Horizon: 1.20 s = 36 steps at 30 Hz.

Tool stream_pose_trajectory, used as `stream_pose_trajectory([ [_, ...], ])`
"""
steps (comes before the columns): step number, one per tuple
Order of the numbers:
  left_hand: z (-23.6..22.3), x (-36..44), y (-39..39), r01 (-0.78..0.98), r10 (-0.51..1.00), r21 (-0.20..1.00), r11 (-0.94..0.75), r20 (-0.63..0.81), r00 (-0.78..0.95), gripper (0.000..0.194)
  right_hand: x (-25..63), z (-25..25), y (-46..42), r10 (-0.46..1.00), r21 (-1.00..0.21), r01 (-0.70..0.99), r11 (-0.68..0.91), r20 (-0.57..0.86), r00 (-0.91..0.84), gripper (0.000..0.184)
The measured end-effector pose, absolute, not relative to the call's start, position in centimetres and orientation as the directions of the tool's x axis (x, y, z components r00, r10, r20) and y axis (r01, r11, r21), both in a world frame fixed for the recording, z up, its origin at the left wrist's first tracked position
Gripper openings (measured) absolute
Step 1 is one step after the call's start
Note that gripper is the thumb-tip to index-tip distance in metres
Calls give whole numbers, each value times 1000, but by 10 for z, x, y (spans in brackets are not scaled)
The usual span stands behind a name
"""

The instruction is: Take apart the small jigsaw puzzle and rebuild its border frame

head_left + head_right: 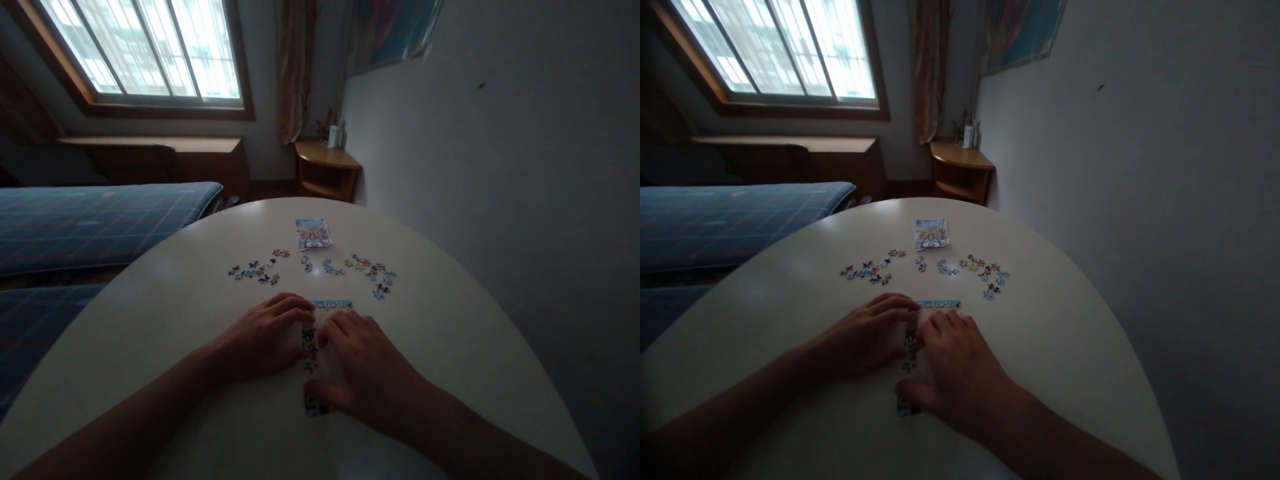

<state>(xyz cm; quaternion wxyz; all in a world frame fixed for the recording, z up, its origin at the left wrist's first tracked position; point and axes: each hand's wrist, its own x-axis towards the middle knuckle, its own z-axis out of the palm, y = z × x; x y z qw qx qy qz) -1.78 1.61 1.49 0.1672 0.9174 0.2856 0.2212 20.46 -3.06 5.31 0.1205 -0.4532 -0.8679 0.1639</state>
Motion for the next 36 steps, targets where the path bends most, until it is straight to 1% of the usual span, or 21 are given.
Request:
stream_pose_trajectory([
  [3, 14, -14, 13, 467, 610, 431, -772, 298, 734, 48, 203, 48, -34, 833, -391, 756, 525, 56, -550, 51],
  [6, 14, -13, 12, 481, 618, 434, -762, 263, 741, 51, 204, 43, -34, 849, -381, 774, 505, 61, -524, 55],
  [17, 14, -16, 13, 472, 608, 436, -766, 253, 753, 52, 208, 42, -35, 845, -381, 768, 515, 72, -530, 57],
  [22, 16, -16, 11, 476, 612, 437, -763, 251, 750, 51, 207, 44, -33, 845, -376, 776, 506, 37, -533, 56],
  [27, 14, -15, 12, 480, 615, 432, -764, 261, 744, 52, 205, 40, -33, 837, -373, 763, 529, 78, -542, 59],
  [31, 14, -15, 13, 476, 610, 429, -768, 261, 749, 51, 208, 47, -31, 840, -397, 759, 515, 61, -538, 62],
  [33, 13, -16, 12, 488, 617, 417, -767, 269, 739, 48, 216, 55, -23, 846, -432, 750, 501, 61, -530, 60],
  [34, 12, -16, 12, 499, 626, 408, -764, 282, 728, 46, 222, 59, -17, 850, -437, 749, 497, 76, -521, 54],
  [36, 10, -17, 12, 536, 653, 388, -750, 308, 692, 41, 238, 65, -3, 856, -430, 753, 499, 105, -507, 34],
])
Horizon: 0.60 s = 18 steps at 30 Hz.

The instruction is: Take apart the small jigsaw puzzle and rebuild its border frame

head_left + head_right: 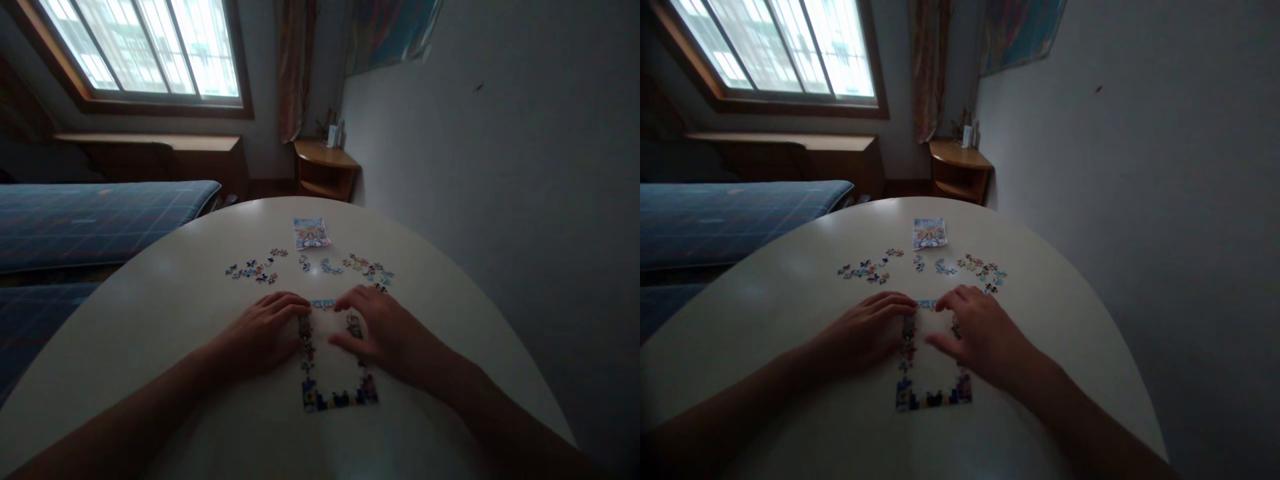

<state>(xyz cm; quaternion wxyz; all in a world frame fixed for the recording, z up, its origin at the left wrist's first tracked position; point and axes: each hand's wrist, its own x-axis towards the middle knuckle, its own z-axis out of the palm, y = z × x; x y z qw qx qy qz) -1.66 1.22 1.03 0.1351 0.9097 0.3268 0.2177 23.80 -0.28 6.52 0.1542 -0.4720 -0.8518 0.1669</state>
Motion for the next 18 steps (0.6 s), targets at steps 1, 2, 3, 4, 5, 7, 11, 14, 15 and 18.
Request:
stream_pose_trajectory([
  [1, 10, -17, 12, 555, 668, 380, -740, 317, 674, 38, 247, 67, 5, 854, -430, 752, 500, 101, -510, 24],
  [2, 9, -17, 12, 571, 679, 374, -731, 319, 661, 36, 255, 67, 13, 847, -432, 743, 511, 107, -520, 17],
  [3, 9, -17, 12, 581, 685, 367, -726, 318, 655, 35, 263, 66, 20, 836, -434, 732, 525, 103, -539, 16],
  [4, 9, -17, 12, 589, 689, 361, -723, 314, 653, 35, 269, 64, 26, 829, -432, 728, 532, 92, -551, 16],
  [5, 10, -17, 12, 592, 688, 355, -724, 312, 655, 35, 274, 62, 30, 827, -430, 728, 534, 86, -556, 18],
  [7, 11, -17, 12, 593, 685, 346, -728, 314, 658, 36, 281, 58, 35, 813, -431, 717, 548, 69, -579, 25],
  [11, 11, -18, 11, 584, 670, 331, -741, 306, 676, 42, 282, 56, 34, 779, -412, 703, 580, 26, -627, 42],
  [14, 10, -19, 11, 584, 664, 323, -745, 284, 691, 46, 281, 55, 32, 772, -401, 703, 587, 18, -635, 47],
  [15, 10, -19, 11, 585, 666, 324, -744, 280, 692, 46, 281, 54, 32, 773, -400, 704, 587, 20, -634, 47],
  [18, 10, -19, 12, 595, 674, 323, -736, 263, 690, 43, 281, 52, 33, 777, -400, 706, 584, 24, -629, 47],
])
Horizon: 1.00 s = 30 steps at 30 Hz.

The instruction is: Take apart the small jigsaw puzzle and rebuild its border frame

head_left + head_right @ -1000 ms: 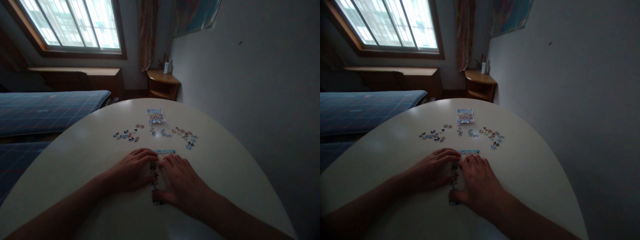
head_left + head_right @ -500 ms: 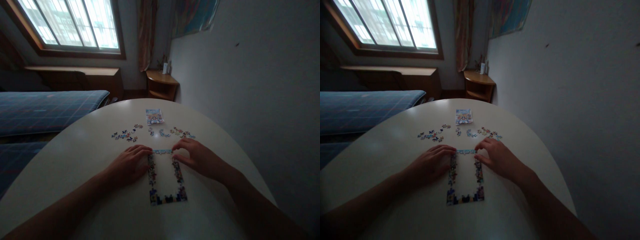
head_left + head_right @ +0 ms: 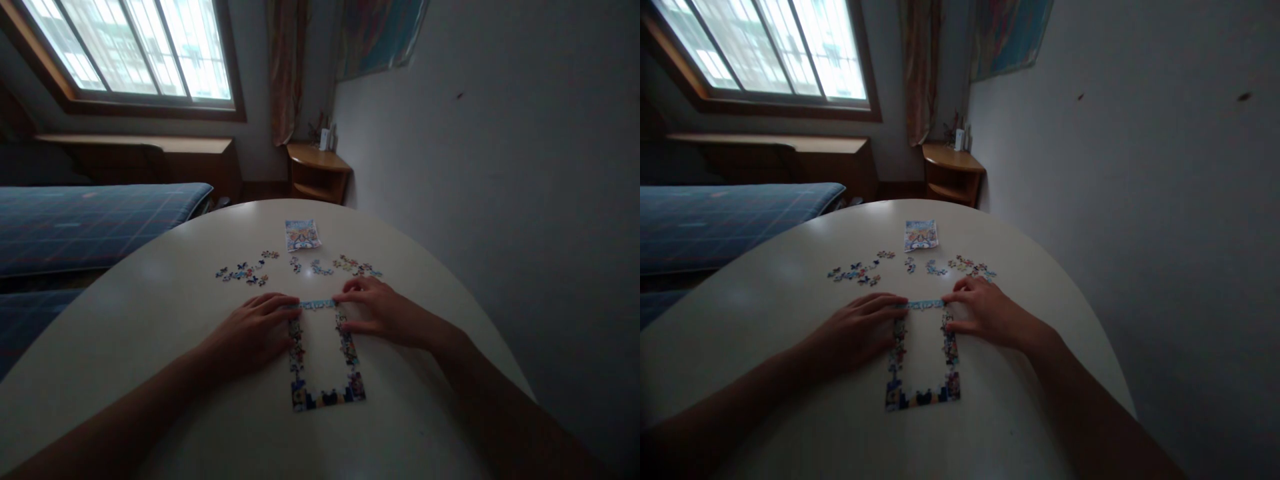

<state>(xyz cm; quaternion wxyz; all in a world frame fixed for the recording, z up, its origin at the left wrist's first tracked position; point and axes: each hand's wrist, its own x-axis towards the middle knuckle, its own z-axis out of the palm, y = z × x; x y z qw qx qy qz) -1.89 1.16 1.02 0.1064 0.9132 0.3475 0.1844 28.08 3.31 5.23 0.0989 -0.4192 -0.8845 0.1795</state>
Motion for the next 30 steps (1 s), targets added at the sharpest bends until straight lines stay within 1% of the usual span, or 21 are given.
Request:
stream_pose_trajectory([
  [7, 8, -19, 12, 612, 676, 294, -734, 238, 697, 43, 285, 56, 34, 792, -390, 729, 563, 1, -611, 55],
  [14, 7, -18, 14, 609, 672, 285, -740, 266, 692, 42, 284, 57, 34, 795, -393, 732, 556, -5, -607, 55],
  [20, 7, -18, 14, 619, 675, 272, -737, 242, 697, 42, 284, 59, 33, 801, -373, 748, 549, -23, -599, 55],
  [23, 7, -18, 13, 631, 685, 270, -727, 231, 691, 42, 283, 60, 32, 800, -370, 754, 543, -44, -598, 61],
  [26, 7, -19, 13, 636, 691, 273, -722, 221, 688, 49, 282, 59, 30, 796, -374, 752, 542, -59, -603, 72],
  [28, 7, -19, 12, 630, 686, 276, -725, 221, 693, 58, 281, 57, 29, 793, -370, 752, 545, -62, -606, 75],
  [30, 7, -19, 11, 628, 684, 276, -728, 224, 694, 61, 280, 55, 28, 797, -359, 760, 542, -67, -600, 76],
])
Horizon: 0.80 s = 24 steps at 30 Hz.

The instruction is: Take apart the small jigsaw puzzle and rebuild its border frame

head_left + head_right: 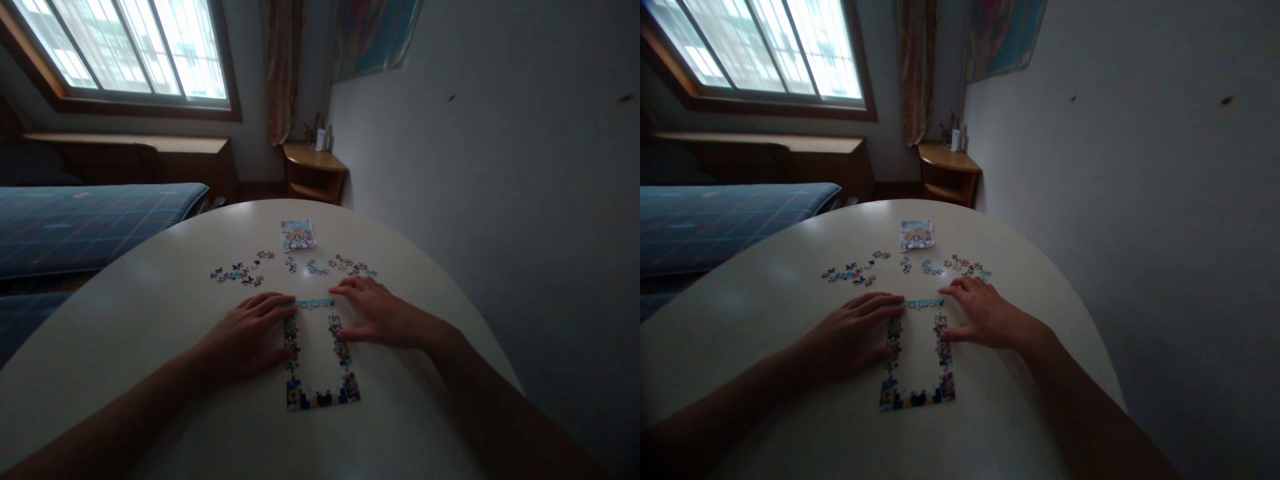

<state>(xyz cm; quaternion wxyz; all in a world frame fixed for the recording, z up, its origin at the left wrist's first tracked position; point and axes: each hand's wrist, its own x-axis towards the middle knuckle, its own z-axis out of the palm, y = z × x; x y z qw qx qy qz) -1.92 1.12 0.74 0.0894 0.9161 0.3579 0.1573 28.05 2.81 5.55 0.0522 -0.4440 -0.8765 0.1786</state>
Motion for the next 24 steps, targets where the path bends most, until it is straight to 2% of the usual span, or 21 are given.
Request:
stream_pose_trajectory([
  [14, 9, -16, 11, 669, 712, 243, -702, 211, 670, 57, 280, 47, 28, 815, -310, 790, 529, -72, -574, 73],
  [21, 10, -17, 11, 667, 708, 237, -706, 202, 677, 56, 283, 48, 30, 803, -346, 753, 559, -1, -596, 70],
  [24, 11, -16, 12, 675, 714, 235, -700, 200, 671, 55, 291, 49, 39, 817, -354, 745, 566, 114, -566, 55],
])
